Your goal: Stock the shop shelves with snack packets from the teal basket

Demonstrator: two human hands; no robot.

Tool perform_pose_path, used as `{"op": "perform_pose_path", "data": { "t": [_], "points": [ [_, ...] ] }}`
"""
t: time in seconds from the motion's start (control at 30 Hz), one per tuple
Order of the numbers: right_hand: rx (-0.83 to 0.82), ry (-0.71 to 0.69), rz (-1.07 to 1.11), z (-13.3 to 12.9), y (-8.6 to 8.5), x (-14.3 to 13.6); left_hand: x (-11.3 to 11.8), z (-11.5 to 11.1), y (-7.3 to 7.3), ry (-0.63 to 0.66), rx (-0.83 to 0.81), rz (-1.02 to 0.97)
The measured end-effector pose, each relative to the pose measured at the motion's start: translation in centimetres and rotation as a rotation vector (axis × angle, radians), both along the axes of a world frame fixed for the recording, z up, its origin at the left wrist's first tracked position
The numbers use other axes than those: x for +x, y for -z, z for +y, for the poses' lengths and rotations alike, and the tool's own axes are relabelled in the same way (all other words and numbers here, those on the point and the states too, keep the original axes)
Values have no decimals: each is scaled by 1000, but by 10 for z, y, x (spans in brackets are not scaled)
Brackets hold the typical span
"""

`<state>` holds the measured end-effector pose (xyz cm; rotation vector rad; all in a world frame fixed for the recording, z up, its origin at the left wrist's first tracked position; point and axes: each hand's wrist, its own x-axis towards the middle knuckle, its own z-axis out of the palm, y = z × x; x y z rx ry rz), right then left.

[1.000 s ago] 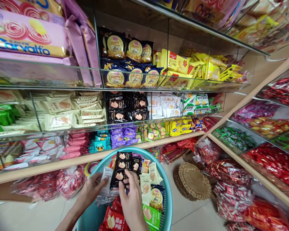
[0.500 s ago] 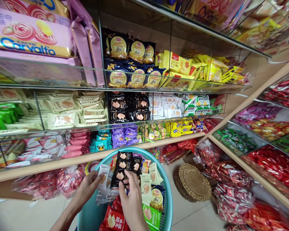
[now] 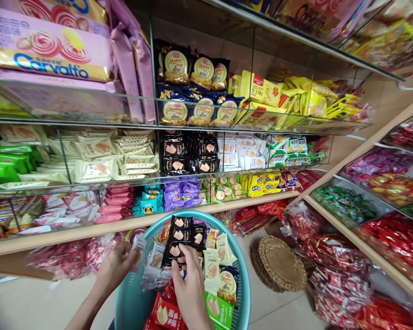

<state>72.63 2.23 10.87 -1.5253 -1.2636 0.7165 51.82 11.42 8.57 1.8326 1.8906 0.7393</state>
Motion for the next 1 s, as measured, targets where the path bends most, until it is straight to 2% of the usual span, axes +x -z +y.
{"op": "perform_pose_path", "data": {
  "t": [0.07,0.2,0.33,0.5,0.63,0.77,0.87,1.0],
  "points": [
    [-12,-9,-2,0,0,0,5,-5,3,37,7,117],
    [-4,2,-2,0,-3,1,19,-15,10,79,20,484],
    [7,19,-2,0,-3,3,24,-19,17,98,30,618],
    [1,0,-7,-1,4,2,18,-18,25,107,9,660],
    [24,1,-2,0,9,2,16,-18,26,91,-52,653],
    [61,15,3,4,12,1,14,-19,30,98,-44,631],
    [114,91,24,8,17,-4,11,-17,38,88,-26,621],
    [163,148,12,13,28,-8,4,-12,56,53,-22,487]
  ]
}}
